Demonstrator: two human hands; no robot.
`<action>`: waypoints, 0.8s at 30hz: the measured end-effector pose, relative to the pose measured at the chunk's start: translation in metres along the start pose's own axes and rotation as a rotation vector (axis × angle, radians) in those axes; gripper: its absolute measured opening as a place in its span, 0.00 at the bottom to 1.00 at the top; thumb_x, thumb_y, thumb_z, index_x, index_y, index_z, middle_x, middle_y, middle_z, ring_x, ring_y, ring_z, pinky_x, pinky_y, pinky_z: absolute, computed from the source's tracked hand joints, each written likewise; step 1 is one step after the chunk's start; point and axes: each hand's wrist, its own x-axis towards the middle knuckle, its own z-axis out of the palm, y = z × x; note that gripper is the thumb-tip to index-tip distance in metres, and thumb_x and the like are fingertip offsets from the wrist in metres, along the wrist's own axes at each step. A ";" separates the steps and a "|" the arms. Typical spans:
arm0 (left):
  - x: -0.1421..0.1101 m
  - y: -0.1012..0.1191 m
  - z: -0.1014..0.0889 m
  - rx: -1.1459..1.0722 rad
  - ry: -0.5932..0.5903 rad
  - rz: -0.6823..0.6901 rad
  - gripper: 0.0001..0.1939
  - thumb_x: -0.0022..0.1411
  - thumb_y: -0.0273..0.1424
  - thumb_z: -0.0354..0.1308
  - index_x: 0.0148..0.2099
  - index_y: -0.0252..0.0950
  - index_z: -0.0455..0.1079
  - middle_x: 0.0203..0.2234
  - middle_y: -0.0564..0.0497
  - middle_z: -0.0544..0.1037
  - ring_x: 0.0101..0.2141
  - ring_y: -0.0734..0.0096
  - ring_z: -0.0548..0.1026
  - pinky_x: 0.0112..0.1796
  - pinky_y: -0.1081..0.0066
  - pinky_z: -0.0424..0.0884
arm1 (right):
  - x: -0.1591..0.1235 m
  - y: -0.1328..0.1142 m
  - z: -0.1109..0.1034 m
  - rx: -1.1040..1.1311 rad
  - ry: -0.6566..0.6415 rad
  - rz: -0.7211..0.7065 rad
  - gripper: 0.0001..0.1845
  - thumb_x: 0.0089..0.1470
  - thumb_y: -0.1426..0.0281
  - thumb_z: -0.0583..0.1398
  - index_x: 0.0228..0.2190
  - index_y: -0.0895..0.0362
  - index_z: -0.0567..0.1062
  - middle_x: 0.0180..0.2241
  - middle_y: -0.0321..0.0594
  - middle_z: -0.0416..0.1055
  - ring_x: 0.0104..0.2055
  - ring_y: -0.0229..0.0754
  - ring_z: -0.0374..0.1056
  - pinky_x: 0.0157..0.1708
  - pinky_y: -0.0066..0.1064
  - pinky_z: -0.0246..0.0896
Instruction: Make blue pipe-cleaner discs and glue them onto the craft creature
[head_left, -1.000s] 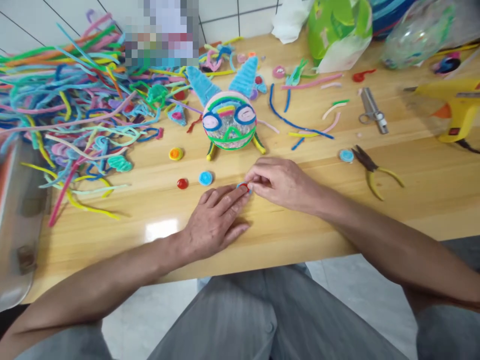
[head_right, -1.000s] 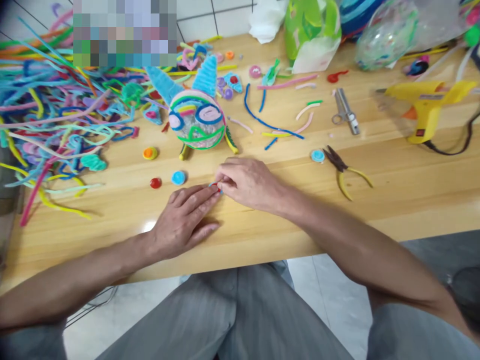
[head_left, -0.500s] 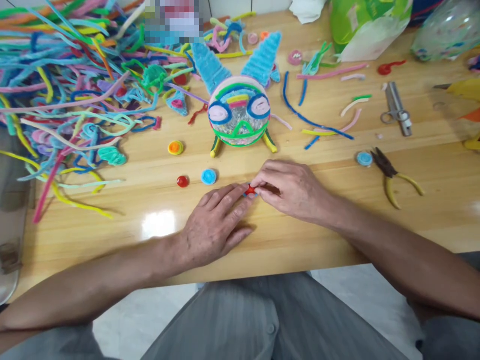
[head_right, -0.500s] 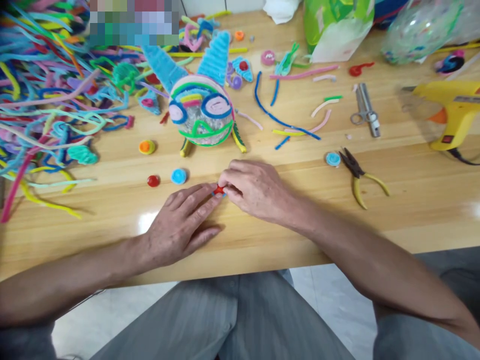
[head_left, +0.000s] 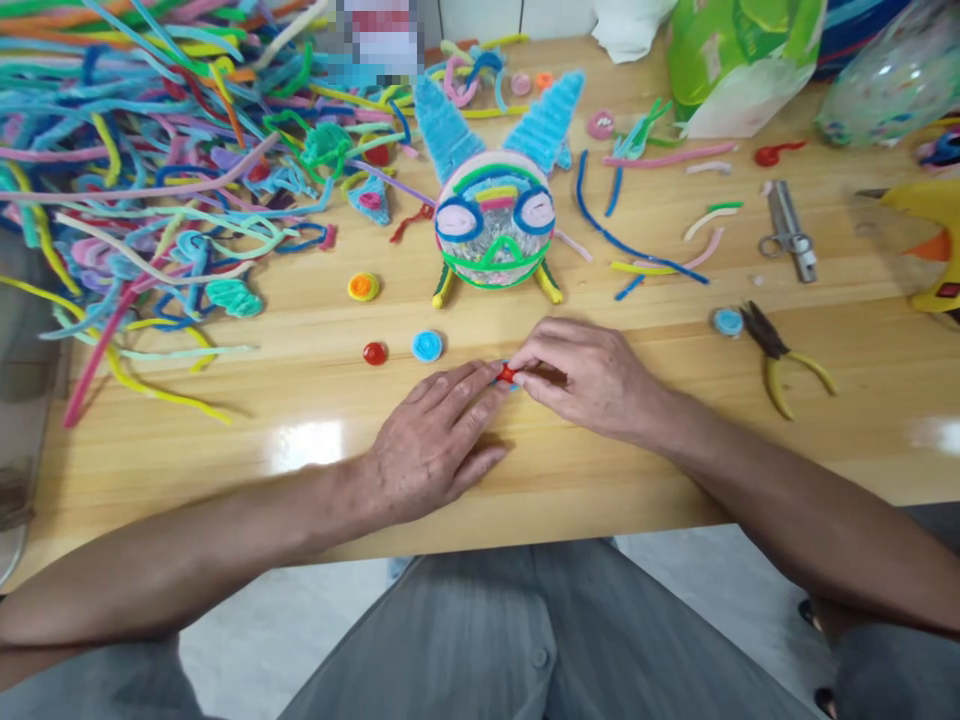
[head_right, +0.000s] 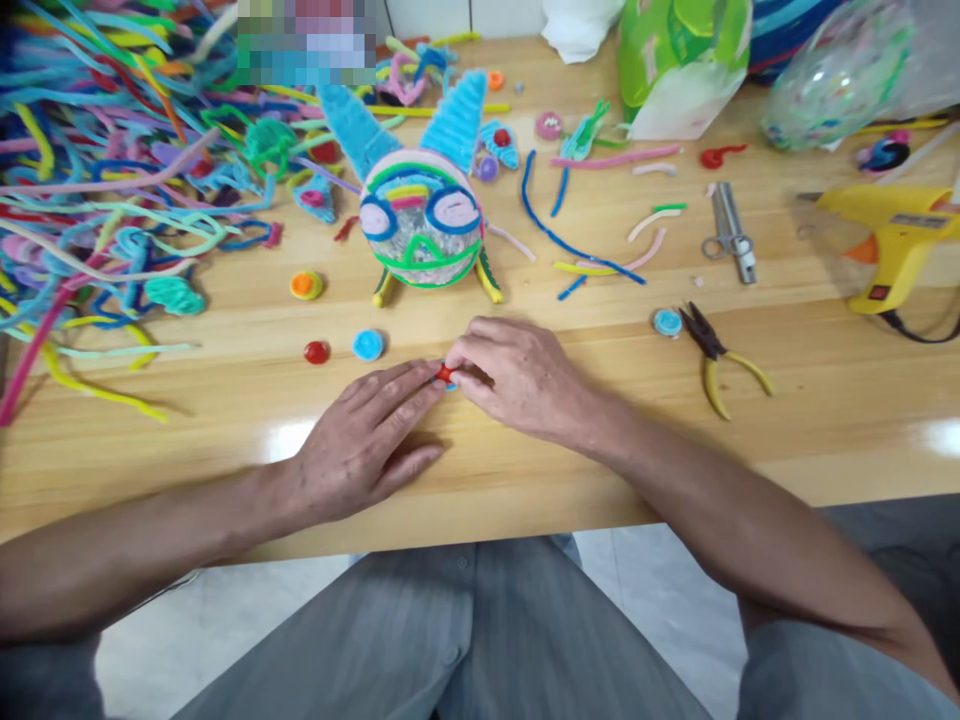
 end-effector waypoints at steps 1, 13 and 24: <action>0.000 0.000 0.000 -0.005 0.005 0.001 0.32 0.73 0.39 0.59 0.72 0.30 0.59 0.63 0.31 0.73 0.64 0.44 0.72 0.59 0.48 0.74 | 0.000 0.000 0.000 0.006 0.000 0.000 0.06 0.62 0.75 0.62 0.36 0.55 0.79 0.35 0.39 0.77 0.37 0.42 0.72 0.39 0.33 0.64; -0.001 0.000 0.000 0.008 -0.025 0.001 0.32 0.74 0.39 0.58 0.74 0.33 0.59 0.66 0.33 0.72 0.66 0.44 0.71 0.60 0.46 0.72 | 0.001 0.000 0.001 0.032 -0.004 0.009 0.06 0.61 0.75 0.62 0.35 0.54 0.79 0.34 0.39 0.77 0.36 0.42 0.71 0.38 0.34 0.64; 0.001 -0.003 -0.001 -0.024 -0.023 -0.008 0.32 0.73 0.39 0.58 0.73 0.33 0.60 0.65 0.33 0.73 0.65 0.44 0.72 0.59 0.47 0.73 | 0.000 0.001 0.001 0.027 -0.004 0.027 0.06 0.60 0.75 0.61 0.35 0.54 0.79 0.35 0.40 0.77 0.36 0.43 0.72 0.38 0.34 0.63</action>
